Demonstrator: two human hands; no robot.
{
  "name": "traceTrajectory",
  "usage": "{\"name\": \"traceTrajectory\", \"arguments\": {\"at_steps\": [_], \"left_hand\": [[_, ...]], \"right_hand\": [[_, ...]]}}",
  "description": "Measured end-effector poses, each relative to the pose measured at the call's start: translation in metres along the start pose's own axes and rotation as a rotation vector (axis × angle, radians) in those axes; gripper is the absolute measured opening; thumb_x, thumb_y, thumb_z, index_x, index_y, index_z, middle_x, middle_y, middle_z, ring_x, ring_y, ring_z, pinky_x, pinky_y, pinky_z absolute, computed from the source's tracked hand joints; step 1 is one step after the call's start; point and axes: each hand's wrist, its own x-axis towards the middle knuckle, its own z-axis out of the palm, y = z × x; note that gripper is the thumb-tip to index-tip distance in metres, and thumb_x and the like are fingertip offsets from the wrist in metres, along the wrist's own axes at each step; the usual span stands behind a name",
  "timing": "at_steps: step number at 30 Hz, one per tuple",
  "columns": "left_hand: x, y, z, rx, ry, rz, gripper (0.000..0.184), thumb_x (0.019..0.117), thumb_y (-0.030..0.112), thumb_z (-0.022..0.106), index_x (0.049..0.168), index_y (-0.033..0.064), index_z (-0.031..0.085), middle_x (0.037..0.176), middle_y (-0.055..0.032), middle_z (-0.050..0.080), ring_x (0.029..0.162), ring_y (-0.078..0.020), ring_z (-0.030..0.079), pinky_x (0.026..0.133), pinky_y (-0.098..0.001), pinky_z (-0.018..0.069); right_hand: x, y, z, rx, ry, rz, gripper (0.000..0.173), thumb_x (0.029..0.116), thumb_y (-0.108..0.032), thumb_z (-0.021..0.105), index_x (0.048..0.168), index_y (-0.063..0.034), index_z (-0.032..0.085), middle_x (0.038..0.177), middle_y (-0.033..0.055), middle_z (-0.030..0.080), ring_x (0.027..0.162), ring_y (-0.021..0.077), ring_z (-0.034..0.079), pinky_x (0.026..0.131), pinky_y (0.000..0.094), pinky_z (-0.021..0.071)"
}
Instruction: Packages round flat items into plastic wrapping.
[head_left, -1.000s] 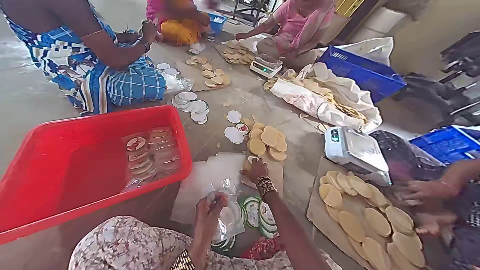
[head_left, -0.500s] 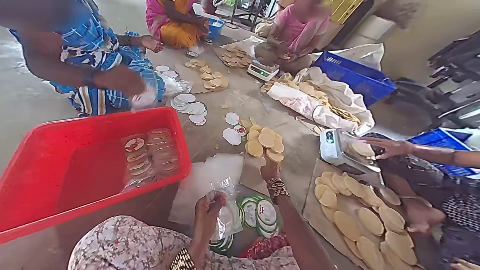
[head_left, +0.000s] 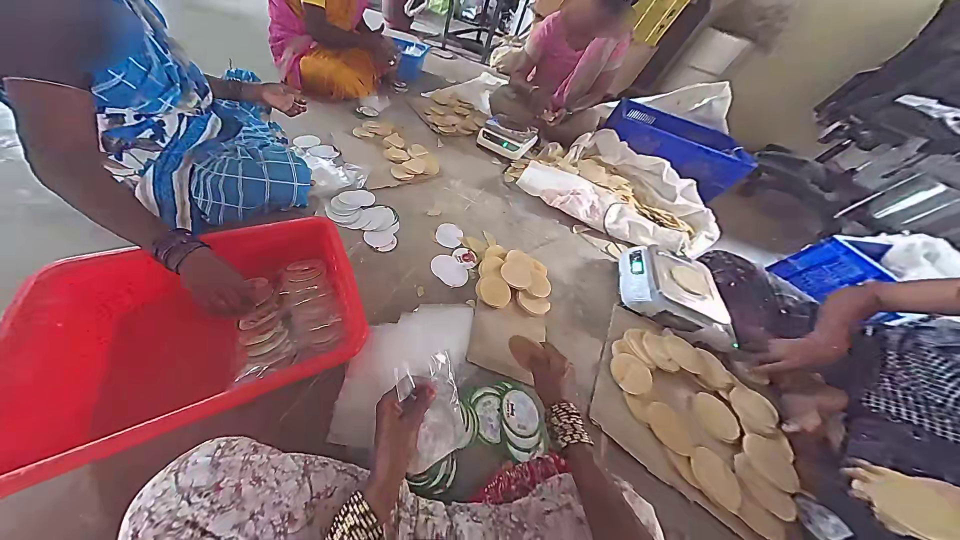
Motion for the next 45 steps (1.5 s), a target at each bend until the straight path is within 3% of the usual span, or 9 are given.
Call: {"name": "traceTrajectory", "arguments": {"at_steps": [7, 11, 13, 18, 24, 29, 33, 39, 45], "left_hand": [[0.003, 0.001, -0.004, -0.024, -0.032, 0.001, 0.009, 0.0937, 0.007, 0.065, 0.098, 0.0015, 0.071, 0.079, -0.0011, 0.068, 0.065, -0.0068, 0.059, 0.062, -0.0224, 0.0502], [0.0, 0.008, -0.006, -0.08, -0.005, -0.046, 0.011, 0.0954, 0.009, 0.064, 0.099, 0.0008, 0.071, 0.078, -0.0013, 0.067, 0.064, -0.0074, 0.058, 0.061, -0.0222, 0.05], [-0.001, 0.01, -0.006, -0.101, 0.003, -0.057, 0.01, 0.0953, 0.008, 0.065, 0.099, 0.0005, 0.071, 0.079, -0.0015, 0.067, 0.064, -0.0078, 0.057, 0.061, -0.0224, 0.0496], [-0.008, 0.013, -0.003, -0.12, -0.004, -0.061, 0.009, 0.0954, 0.003, 0.062, 0.096, 0.0019, 0.07, 0.076, 0.0009, 0.067, 0.061, -0.0059, 0.057, 0.059, -0.0196, 0.0501], [-0.014, 0.01, 0.005, -0.086, 0.009, -0.075, 0.009, 0.0944, -0.002, 0.062, 0.095, 0.0021, 0.069, 0.076, 0.0019, 0.067, 0.059, -0.004, 0.056, 0.056, -0.0172, 0.0482], [-0.013, 0.012, 0.001, -0.087, 0.062, -0.05, 0.009, 0.0948, -0.003, 0.062, 0.095, 0.0015, 0.069, 0.074, 0.0032, 0.067, 0.056, -0.0023, 0.055, 0.054, -0.0158, 0.0464], [-0.007, 0.015, -0.01, -0.149, 0.18, 0.018, 0.007, 0.0943, -0.003, 0.062, 0.097, 0.0003, 0.068, 0.076, 0.0009, 0.068, 0.059, -0.004, 0.057, 0.056, -0.0177, 0.0491], [0.001, 0.022, -0.015, -0.205, 0.33, 0.057, 0.007, 0.0941, -0.003, 0.063, 0.099, 0.0001, 0.066, 0.074, 0.0009, 0.067, 0.059, -0.0051, 0.06, 0.059, -0.0197, 0.0534], [0.005, 0.022, -0.018, -0.239, 0.345, 0.049, 0.006, 0.0939, -0.003, 0.064, 0.098, -0.0001, 0.066, 0.074, -0.0004, 0.067, 0.058, -0.006, 0.059, 0.058, -0.0204, 0.0526]], "right_hand": [[-0.013, 0.01, -0.008, 0.177, -0.042, 0.052, 0.052, 0.0949, -0.013, 0.069, 0.142, 0.0053, 0.054, 0.139, 0.0311, 0.057, 0.132, 0.0431, 0.053, 0.113, 0.058, 0.0392], [-0.078, 0.01, -0.061, 0.668, -0.022, -0.029, 0.045, 0.0816, 0.003, 0.071, 0.125, 0.0052, 0.06, 0.106, 0.0107, 0.071, 0.093, 0.0127, 0.071, 0.083, 0.0308, 0.0609], [-0.122, 0.021, -0.095, 0.744, -0.131, -0.07, 0.042, 0.0809, 0.0, 0.07, 0.123, -0.0002, 0.063, 0.101, 0.0035, 0.075, 0.089, 0.0099, 0.073, 0.079, 0.0286, 0.063], [-0.216, 0.091, -0.13, 0.851, -0.341, 0.01, 0.034, 0.0853, -0.003, 0.073, 0.118, -0.0093, 0.067, 0.103, 0.0016, 0.077, 0.092, 0.0128, 0.074, 0.083, 0.034, 0.0631], [-0.244, 0.165, -0.092, 0.087, -0.073, 0.06, 0.046, 0.0824, -0.027, 0.075, 0.12, -0.0009, 0.07, 0.111, 0.0188, 0.071, 0.106, 0.0318, 0.068, 0.095, 0.0563, 0.0533], [-0.229, 0.111, -0.108, -0.224, -0.045, -0.049, 0.066, 0.0777, -0.014, 0.08, 0.138, 0.0007, 0.057, 0.129, 0.0285, 0.062, 0.12, 0.0489, 0.059, 0.102, 0.0657, 0.0447], [-0.211, 0.065, -0.084, -0.184, 0.069, -0.367, 0.046, 0.0884, -0.025, 0.068, 0.127, -0.0008, 0.068, 0.125, 0.0227, 0.068, 0.118, 0.0435, 0.063, 0.1, 0.0594, 0.0493], [-0.164, -0.039, -0.003, -0.256, -0.56, -0.285, 0.047, 0.102, -0.034, 0.061, 0.141, -0.0071, 0.06, 0.14, 0.019, 0.061, 0.134, 0.0388, 0.054, 0.111, 0.0563, 0.0423], [-0.128, -0.064, 0.092, -0.368, -0.532, -0.171, 0.093, 0.0823, -0.043, 0.083, 0.151, 0.0027, 0.041, 0.154, 0.0277, 0.04, 0.137, 0.0474, 0.045, 0.103, 0.0628, 0.0451]]}}
